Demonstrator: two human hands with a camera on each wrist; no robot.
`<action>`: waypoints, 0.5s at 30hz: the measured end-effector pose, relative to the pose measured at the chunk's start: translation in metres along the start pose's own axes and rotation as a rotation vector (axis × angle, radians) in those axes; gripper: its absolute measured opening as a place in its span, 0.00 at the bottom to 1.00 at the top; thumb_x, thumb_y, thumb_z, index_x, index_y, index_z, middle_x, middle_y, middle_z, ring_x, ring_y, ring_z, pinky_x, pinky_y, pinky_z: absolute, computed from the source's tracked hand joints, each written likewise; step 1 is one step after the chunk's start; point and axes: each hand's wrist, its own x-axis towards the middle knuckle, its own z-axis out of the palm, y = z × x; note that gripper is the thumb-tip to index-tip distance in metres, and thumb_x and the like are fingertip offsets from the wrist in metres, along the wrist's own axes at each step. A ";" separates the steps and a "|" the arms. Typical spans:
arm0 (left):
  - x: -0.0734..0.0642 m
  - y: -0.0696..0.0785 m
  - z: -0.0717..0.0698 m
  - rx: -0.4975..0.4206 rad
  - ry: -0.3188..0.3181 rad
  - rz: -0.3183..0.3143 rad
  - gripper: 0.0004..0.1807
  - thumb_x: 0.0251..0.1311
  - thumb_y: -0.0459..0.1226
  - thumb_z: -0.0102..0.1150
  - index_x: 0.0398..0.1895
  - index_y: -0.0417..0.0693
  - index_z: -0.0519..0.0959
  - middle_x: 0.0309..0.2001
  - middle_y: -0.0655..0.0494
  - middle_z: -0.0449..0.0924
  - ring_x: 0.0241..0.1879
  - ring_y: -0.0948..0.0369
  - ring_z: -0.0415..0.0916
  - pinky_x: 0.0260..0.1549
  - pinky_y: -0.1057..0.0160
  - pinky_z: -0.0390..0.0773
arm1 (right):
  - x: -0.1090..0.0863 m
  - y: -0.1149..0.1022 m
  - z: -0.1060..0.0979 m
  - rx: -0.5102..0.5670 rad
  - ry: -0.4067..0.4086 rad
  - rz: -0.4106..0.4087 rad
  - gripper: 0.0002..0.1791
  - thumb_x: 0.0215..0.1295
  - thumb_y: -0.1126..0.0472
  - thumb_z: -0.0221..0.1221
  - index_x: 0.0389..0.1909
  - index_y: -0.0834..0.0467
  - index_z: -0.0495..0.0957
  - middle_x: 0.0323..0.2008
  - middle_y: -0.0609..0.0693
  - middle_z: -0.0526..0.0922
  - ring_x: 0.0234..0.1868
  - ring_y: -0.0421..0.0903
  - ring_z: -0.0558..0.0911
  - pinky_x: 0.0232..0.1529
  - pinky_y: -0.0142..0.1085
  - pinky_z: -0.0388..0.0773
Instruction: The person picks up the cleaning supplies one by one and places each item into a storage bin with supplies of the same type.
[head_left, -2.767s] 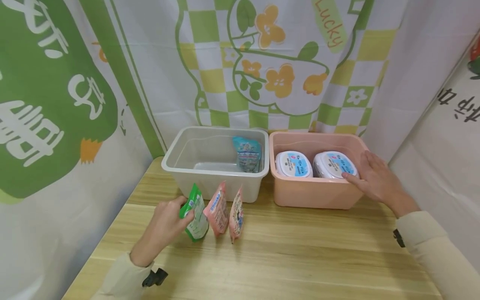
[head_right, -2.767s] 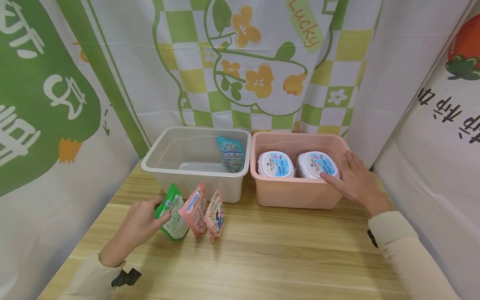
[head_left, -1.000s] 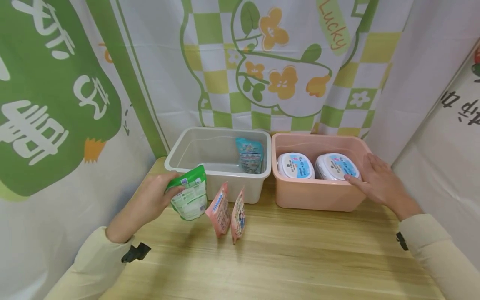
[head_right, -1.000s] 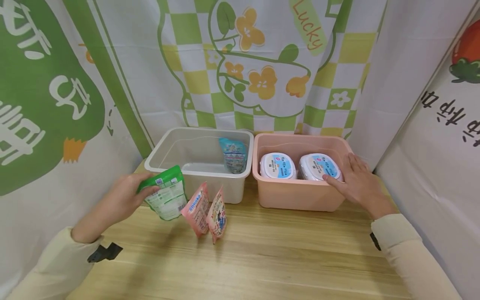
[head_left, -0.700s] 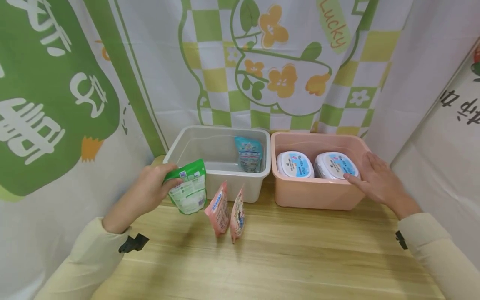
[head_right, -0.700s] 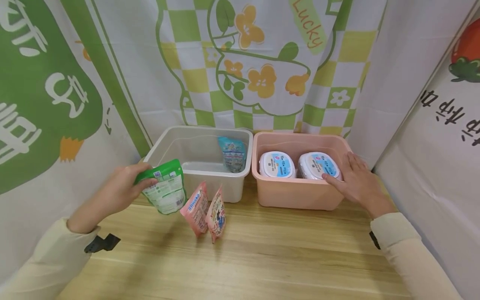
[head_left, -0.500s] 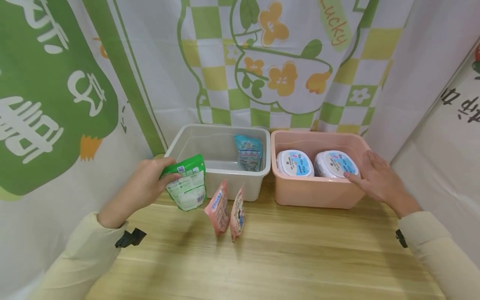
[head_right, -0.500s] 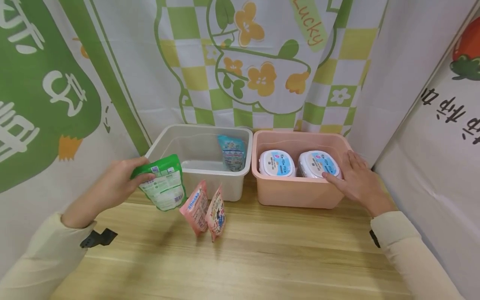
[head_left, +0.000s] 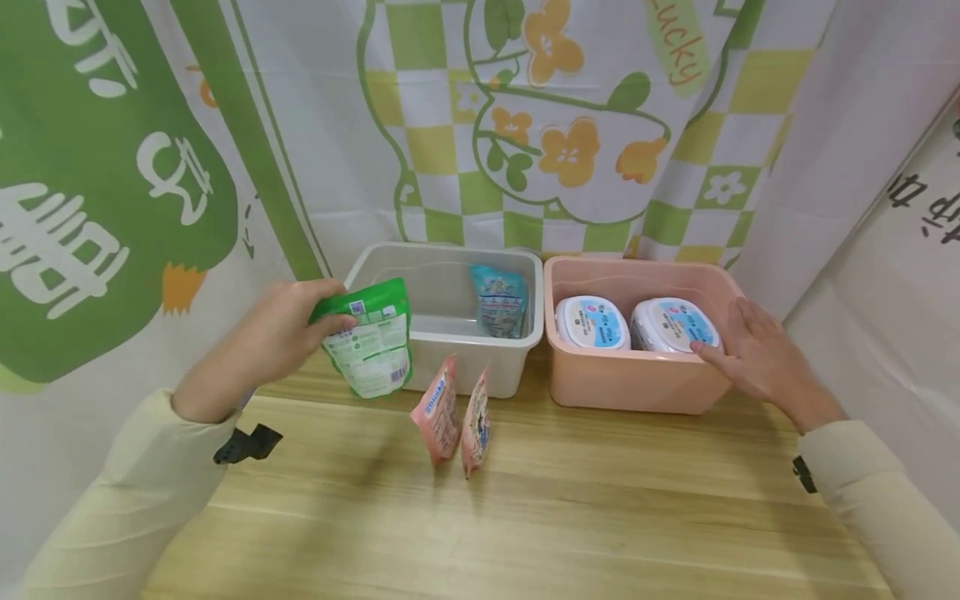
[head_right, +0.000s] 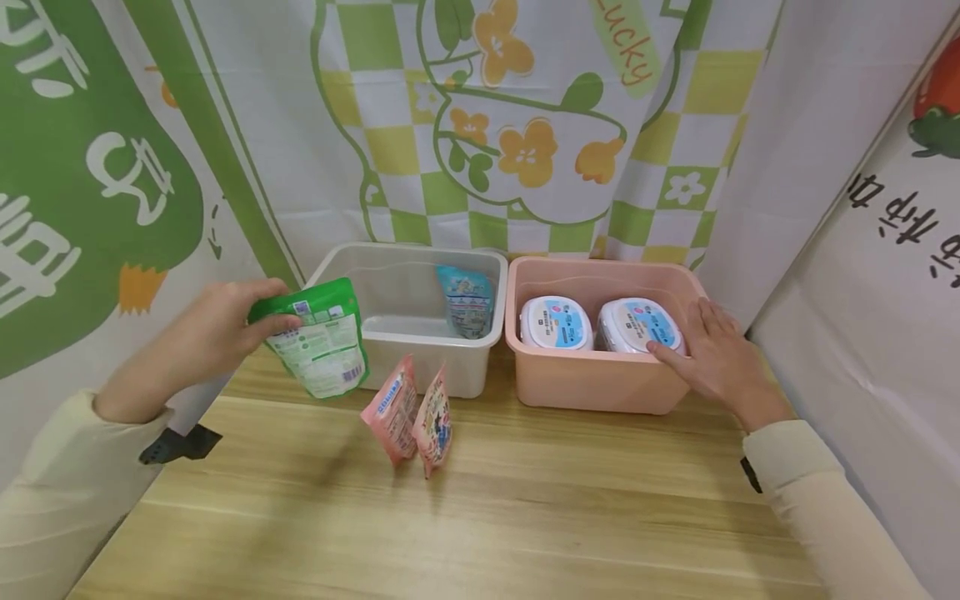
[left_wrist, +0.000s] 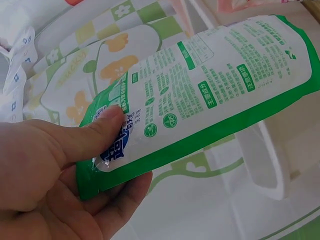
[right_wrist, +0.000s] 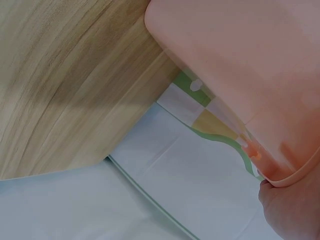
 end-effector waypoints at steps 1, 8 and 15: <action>0.002 0.000 -0.002 -0.003 -0.002 -0.002 0.09 0.68 0.31 0.68 0.46 0.34 0.83 0.38 0.43 0.89 0.30 0.58 0.80 0.28 0.62 0.80 | 0.000 0.000 0.000 0.000 -0.001 0.003 0.57 0.81 0.32 0.41 0.80 0.76 0.30 0.80 0.78 0.29 0.82 0.76 0.38 0.80 0.70 0.38; 0.011 0.001 -0.018 0.001 -0.007 -0.010 0.08 0.69 0.33 0.68 0.45 0.37 0.83 0.38 0.44 0.88 0.30 0.57 0.78 0.28 0.64 0.78 | -0.001 0.000 0.000 0.003 0.002 0.003 0.57 0.81 0.32 0.41 0.80 0.76 0.29 0.80 0.78 0.29 0.82 0.76 0.37 0.80 0.69 0.38; 0.022 0.003 -0.032 0.009 0.014 -0.038 0.07 0.70 0.33 0.67 0.45 0.38 0.83 0.40 0.44 0.87 0.33 0.55 0.77 0.29 0.65 0.75 | -0.001 0.000 0.001 0.009 0.014 0.001 0.57 0.81 0.32 0.42 0.81 0.75 0.31 0.81 0.78 0.31 0.82 0.76 0.38 0.80 0.70 0.39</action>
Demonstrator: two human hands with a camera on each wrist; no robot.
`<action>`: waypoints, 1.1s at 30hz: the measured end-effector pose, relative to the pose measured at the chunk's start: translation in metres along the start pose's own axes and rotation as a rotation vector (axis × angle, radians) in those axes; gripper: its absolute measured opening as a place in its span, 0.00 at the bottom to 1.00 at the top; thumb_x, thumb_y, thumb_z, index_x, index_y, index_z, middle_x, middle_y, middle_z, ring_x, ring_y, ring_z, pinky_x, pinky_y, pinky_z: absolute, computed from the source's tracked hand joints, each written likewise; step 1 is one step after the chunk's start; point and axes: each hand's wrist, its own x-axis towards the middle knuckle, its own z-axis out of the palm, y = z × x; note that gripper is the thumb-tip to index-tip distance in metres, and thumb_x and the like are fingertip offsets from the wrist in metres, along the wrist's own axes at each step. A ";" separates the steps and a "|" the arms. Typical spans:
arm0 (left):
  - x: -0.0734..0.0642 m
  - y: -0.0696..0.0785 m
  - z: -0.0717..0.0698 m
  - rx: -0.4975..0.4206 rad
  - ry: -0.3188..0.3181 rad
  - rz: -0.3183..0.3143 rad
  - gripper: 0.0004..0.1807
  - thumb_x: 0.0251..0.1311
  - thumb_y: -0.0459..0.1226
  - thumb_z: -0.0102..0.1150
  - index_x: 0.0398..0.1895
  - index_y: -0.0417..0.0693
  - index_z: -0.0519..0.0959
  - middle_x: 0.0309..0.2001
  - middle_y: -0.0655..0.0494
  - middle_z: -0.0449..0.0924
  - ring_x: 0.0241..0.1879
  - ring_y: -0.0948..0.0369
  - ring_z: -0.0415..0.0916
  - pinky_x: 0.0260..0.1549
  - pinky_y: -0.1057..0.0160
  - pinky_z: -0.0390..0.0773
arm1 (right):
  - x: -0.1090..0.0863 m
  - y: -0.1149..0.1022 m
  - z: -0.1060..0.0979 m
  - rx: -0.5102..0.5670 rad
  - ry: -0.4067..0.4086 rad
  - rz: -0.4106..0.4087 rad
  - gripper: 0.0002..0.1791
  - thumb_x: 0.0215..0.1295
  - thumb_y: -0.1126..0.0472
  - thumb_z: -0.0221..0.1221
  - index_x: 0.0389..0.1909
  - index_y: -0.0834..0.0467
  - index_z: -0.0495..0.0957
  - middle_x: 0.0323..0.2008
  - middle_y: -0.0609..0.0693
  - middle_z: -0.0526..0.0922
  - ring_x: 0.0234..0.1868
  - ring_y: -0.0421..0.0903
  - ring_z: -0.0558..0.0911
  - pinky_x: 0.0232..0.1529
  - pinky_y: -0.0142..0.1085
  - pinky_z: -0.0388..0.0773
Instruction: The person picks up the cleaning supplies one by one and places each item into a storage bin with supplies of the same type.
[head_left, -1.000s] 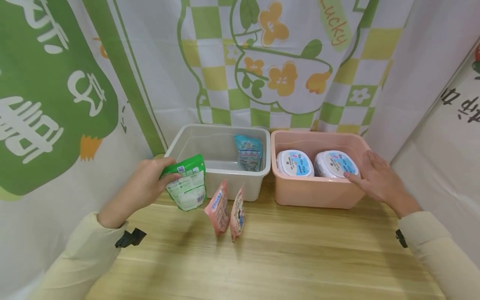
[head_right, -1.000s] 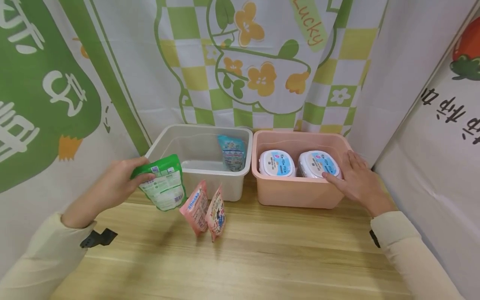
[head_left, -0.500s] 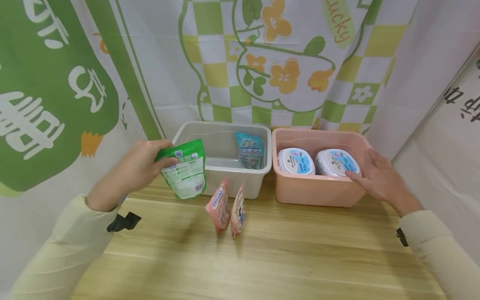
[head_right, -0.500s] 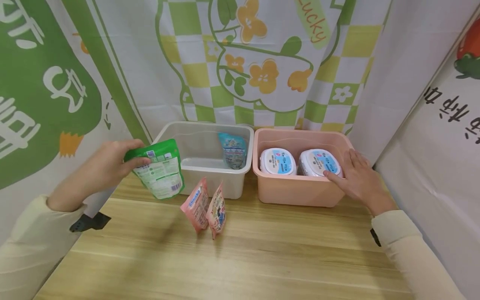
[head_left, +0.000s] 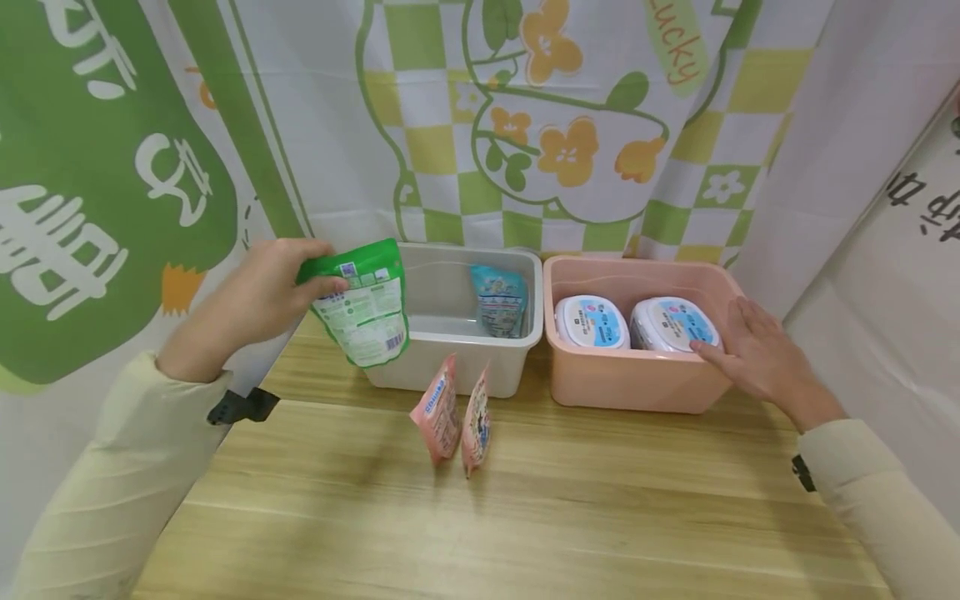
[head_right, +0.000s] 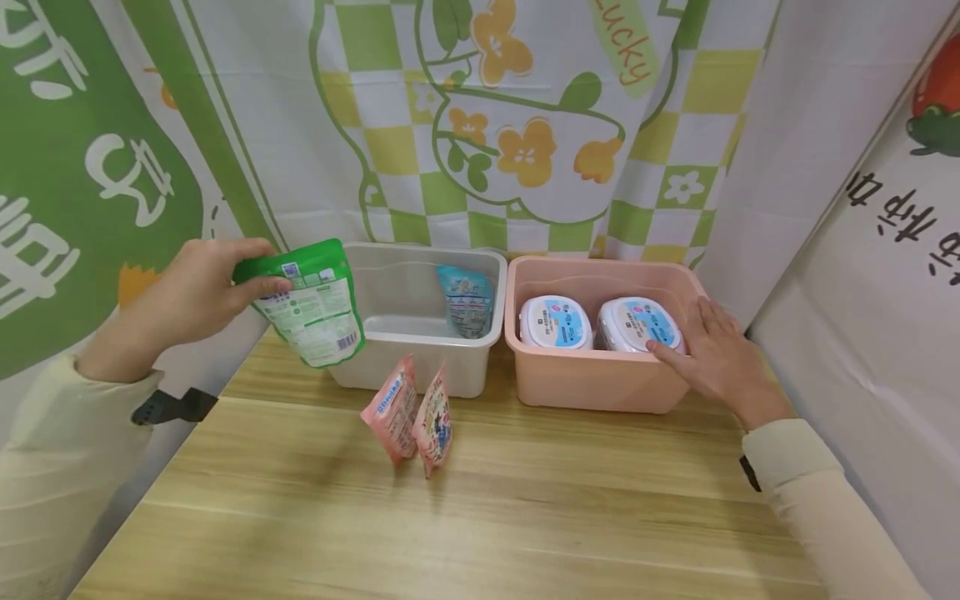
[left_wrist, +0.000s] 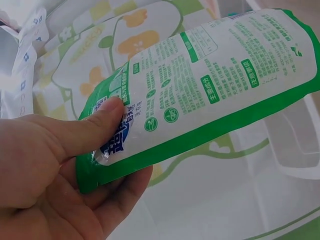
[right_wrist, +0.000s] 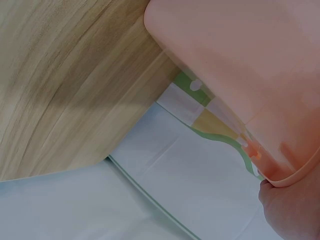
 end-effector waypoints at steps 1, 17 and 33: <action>0.002 0.001 -0.002 0.005 0.007 -0.001 0.07 0.70 0.33 0.67 0.45 0.38 0.83 0.40 0.43 0.87 0.33 0.55 0.77 0.29 0.65 0.75 | 0.000 0.000 0.000 0.003 0.001 0.001 0.57 0.81 0.32 0.42 0.81 0.74 0.31 0.81 0.78 0.31 0.82 0.76 0.38 0.80 0.70 0.39; 0.041 0.000 -0.008 0.012 -0.004 -0.051 0.11 0.74 0.36 0.63 0.51 0.36 0.82 0.45 0.38 0.87 0.36 0.51 0.79 0.33 0.57 0.76 | 0.001 0.000 0.000 0.012 0.022 -0.004 0.58 0.79 0.31 0.45 0.82 0.72 0.31 0.82 0.77 0.34 0.83 0.75 0.41 0.80 0.70 0.40; 0.074 -0.023 0.010 -0.017 0.029 -0.097 0.11 0.74 0.36 0.63 0.49 0.35 0.82 0.47 0.36 0.84 0.38 0.49 0.76 0.34 0.55 0.75 | 0.000 0.002 0.000 0.012 0.024 -0.007 0.56 0.80 0.31 0.44 0.83 0.71 0.33 0.82 0.77 0.34 0.83 0.75 0.41 0.80 0.70 0.40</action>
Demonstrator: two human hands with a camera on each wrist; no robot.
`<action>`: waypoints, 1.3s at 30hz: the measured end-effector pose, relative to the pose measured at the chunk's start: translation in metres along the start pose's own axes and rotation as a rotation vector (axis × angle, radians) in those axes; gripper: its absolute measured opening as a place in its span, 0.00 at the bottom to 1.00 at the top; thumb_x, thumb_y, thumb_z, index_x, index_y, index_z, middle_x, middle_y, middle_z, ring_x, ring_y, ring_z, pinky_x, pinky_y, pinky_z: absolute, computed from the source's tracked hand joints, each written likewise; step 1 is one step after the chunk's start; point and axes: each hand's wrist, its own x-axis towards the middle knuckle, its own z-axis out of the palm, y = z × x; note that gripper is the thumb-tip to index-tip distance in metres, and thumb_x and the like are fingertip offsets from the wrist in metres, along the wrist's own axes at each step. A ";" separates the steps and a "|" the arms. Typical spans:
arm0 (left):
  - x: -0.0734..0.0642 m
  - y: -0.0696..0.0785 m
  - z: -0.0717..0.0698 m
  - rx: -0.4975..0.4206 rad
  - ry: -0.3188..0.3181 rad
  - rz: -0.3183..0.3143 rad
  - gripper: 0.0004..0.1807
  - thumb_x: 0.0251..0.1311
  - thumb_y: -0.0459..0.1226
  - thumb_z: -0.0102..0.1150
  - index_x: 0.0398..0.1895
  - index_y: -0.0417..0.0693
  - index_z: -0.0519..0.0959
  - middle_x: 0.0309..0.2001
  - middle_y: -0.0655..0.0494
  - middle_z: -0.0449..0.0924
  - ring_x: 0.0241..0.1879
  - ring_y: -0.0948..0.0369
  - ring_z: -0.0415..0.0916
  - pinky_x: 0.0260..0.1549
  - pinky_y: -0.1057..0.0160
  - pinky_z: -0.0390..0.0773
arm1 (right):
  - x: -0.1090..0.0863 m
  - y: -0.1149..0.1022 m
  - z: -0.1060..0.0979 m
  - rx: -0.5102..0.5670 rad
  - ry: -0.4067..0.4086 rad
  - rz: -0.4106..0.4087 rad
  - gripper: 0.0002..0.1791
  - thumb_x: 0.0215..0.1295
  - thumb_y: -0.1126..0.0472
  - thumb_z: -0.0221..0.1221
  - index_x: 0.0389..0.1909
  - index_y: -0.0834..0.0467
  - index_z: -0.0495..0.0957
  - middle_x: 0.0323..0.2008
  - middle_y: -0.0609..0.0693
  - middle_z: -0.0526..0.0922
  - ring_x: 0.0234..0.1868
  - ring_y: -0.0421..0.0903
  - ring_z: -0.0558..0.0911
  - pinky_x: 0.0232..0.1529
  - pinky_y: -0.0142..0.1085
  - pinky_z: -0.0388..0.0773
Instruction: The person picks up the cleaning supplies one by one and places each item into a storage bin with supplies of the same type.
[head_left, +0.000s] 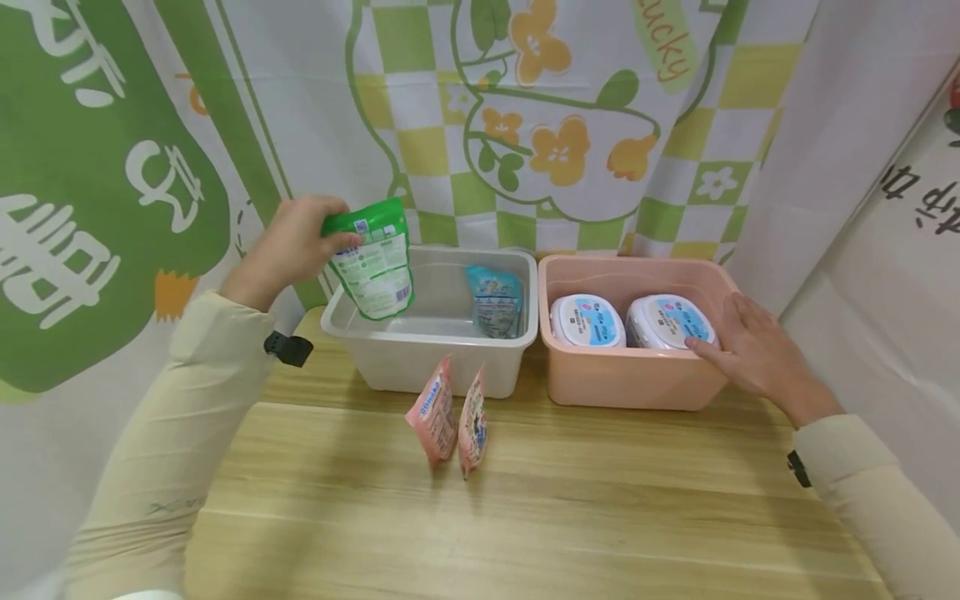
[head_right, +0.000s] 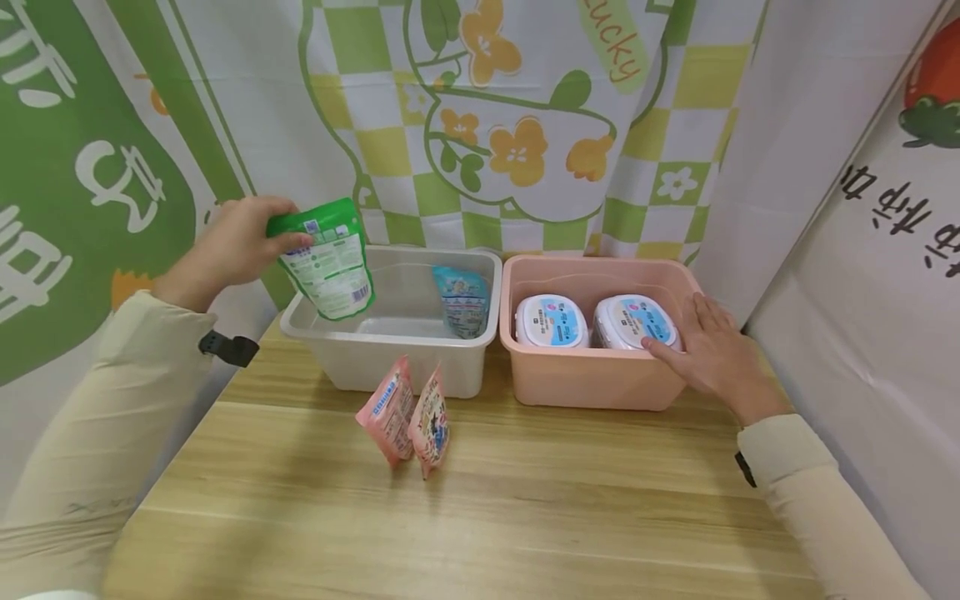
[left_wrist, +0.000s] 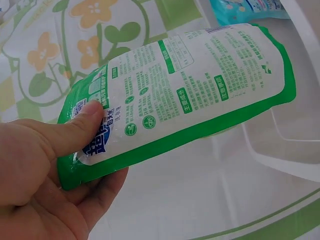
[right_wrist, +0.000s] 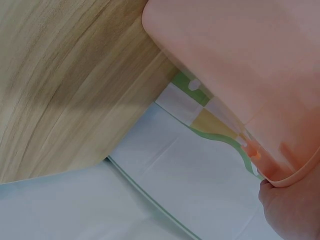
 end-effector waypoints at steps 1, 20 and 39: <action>0.001 -0.002 0.002 -0.005 0.000 -0.003 0.11 0.74 0.36 0.63 0.49 0.34 0.82 0.47 0.36 0.84 0.39 0.48 0.76 0.35 0.55 0.75 | 0.000 0.000 0.000 0.000 -0.005 0.001 0.56 0.80 0.31 0.44 0.83 0.71 0.33 0.82 0.77 0.33 0.83 0.75 0.40 0.80 0.70 0.40; 0.014 -0.030 0.046 -0.033 -0.038 -0.064 0.12 0.74 0.35 0.63 0.48 0.33 0.81 0.46 0.36 0.84 0.39 0.48 0.78 0.39 0.51 0.78 | -0.001 -0.001 -0.002 -0.007 -0.024 0.021 0.58 0.80 0.30 0.43 0.82 0.72 0.31 0.82 0.77 0.31 0.83 0.75 0.39 0.80 0.69 0.39; 0.015 -0.049 0.080 -0.022 -0.057 -0.071 0.15 0.73 0.36 0.64 0.53 0.31 0.82 0.48 0.35 0.85 0.40 0.48 0.76 0.40 0.51 0.76 | 0.002 0.002 0.000 -0.023 -0.019 0.022 0.59 0.79 0.30 0.44 0.81 0.74 0.31 0.82 0.77 0.33 0.83 0.75 0.40 0.80 0.69 0.41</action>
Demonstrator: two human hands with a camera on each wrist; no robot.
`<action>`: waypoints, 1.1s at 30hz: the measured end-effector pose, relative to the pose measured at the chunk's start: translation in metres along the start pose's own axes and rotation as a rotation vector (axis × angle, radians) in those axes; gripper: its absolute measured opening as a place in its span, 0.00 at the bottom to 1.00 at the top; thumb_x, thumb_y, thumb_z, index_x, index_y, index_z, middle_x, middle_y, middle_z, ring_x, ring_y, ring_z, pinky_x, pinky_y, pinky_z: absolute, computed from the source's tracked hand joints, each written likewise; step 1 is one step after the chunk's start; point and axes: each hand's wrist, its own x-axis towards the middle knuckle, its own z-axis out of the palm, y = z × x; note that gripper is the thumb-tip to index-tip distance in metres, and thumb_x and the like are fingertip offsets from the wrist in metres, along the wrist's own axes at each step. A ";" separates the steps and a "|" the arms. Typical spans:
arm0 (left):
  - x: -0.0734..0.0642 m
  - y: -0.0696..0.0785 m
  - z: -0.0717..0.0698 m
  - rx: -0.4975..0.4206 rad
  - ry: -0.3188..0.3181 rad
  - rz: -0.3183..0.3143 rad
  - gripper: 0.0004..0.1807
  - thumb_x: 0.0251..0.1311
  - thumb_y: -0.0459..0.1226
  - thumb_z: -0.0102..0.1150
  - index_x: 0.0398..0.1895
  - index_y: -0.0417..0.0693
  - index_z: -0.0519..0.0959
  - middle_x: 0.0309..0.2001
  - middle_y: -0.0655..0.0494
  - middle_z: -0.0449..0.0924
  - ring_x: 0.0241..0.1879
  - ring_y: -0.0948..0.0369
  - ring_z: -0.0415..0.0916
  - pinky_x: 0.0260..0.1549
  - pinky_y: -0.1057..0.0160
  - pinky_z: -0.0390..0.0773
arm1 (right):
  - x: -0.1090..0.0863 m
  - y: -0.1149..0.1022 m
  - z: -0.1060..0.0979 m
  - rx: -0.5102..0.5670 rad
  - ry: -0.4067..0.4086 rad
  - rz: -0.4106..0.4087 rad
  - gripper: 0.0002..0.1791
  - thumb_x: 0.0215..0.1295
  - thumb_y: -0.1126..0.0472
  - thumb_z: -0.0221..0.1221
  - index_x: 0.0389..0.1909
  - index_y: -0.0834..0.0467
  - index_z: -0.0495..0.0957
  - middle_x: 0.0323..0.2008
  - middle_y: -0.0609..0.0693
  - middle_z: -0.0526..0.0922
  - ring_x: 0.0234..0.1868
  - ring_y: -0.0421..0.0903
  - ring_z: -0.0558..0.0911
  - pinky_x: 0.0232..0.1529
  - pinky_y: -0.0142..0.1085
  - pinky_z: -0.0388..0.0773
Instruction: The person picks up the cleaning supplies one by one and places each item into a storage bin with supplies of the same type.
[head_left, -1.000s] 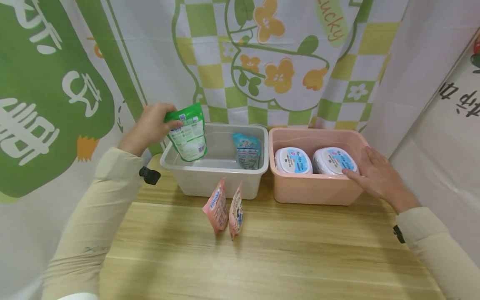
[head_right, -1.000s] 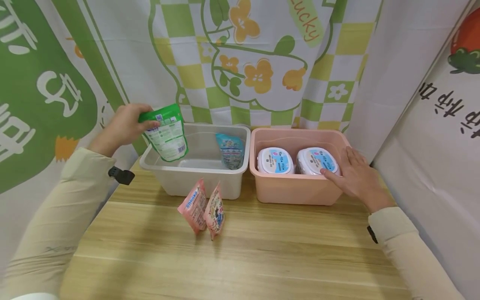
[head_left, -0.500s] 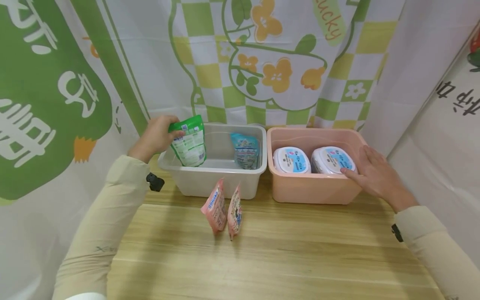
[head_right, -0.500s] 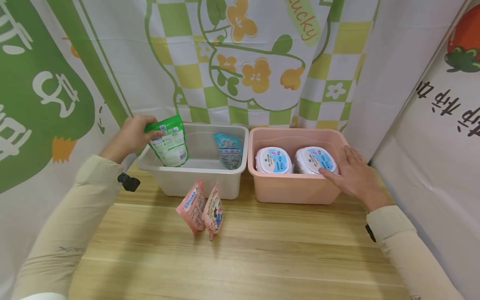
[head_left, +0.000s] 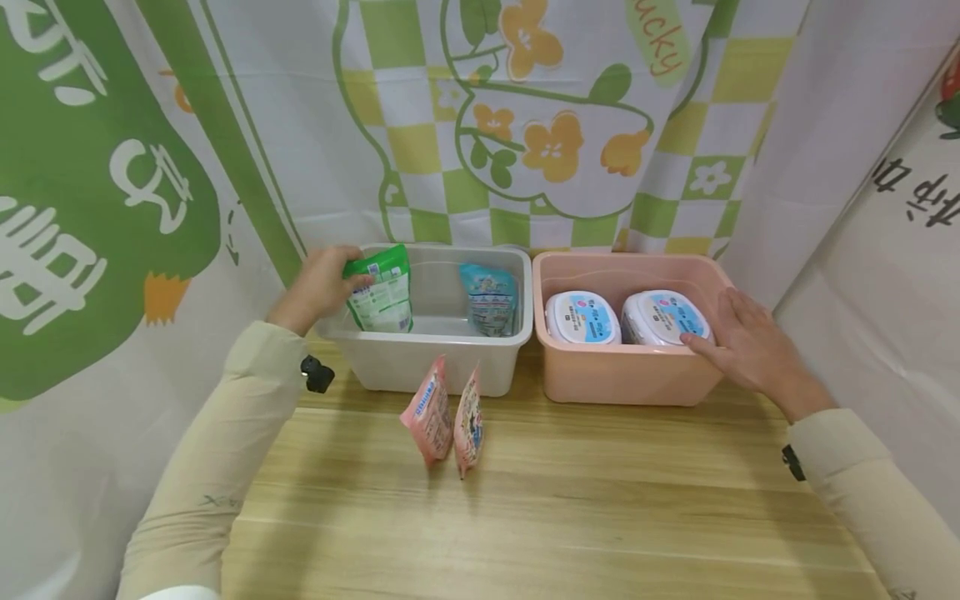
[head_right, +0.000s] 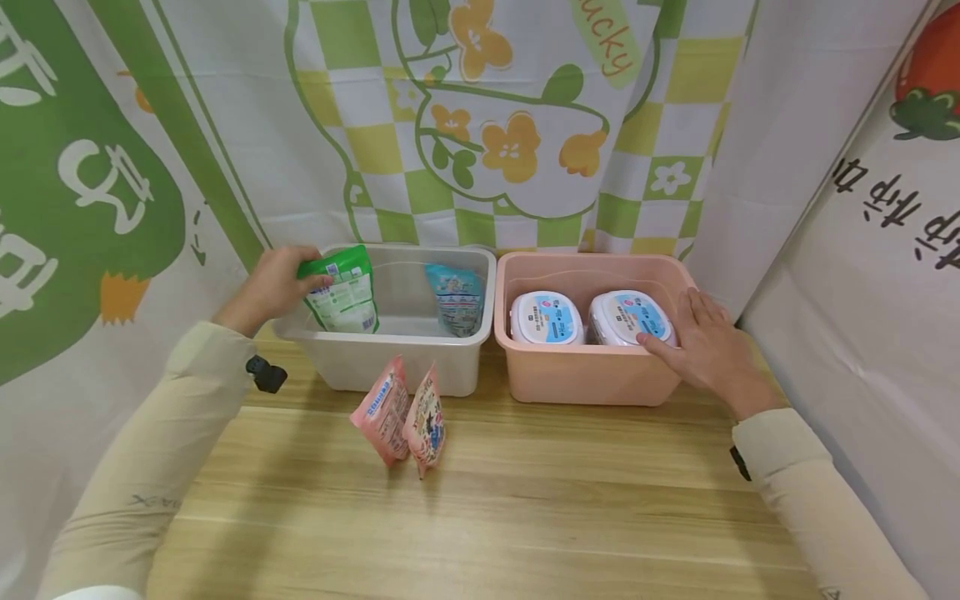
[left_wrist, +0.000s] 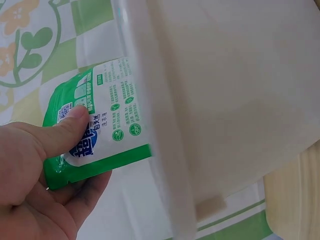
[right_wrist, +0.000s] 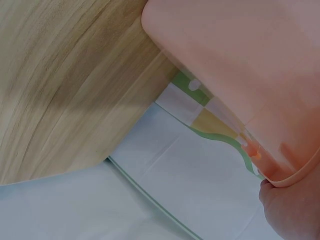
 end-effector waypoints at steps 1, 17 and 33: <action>-0.001 0.000 0.002 -0.004 -0.010 -0.006 0.15 0.73 0.36 0.64 0.53 0.32 0.82 0.48 0.35 0.84 0.40 0.48 0.76 0.39 0.51 0.76 | 0.000 0.000 0.000 -0.002 0.003 0.000 0.58 0.79 0.30 0.44 0.81 0.74 0.32 0.81 0.78 0.34 0.83 0.75 0.40 0.80 0.69 0.41; -0.005 -0.008 0.025 -0.029 -0.057 -0.018 0.21 0.73 0.37 0.64 0.61 0.31 0.79 0.53 0.35 0.84 0.45 0.47 0.78 0.47 0.47 0.78 | 0.000 -0.002 -0.002 -0.008 -0.005 0.005 0.59 0.79 0.30 0.43 0.81 0.74 0.31 0.81 0.78 0.33 0.83 0.75 0.41 0.80 0.69 0.41; 0.000 -0.010 0.043 0.014 -0.083 -0.046 0.25 0.73 0.38 0.64 0.65 0.28 0.77 0.61 0.30 0.81 0.55 0.40 0.79 0.58 0.40 0.78 | 0.000 0.000 0.000 0.008 -0.006 0.010 0.59 0.79 0.30 0.43 0.81 0.74 0.30 0.81 0.77 0.31 0.83 0.75 0.39 0.80 0.69 0.40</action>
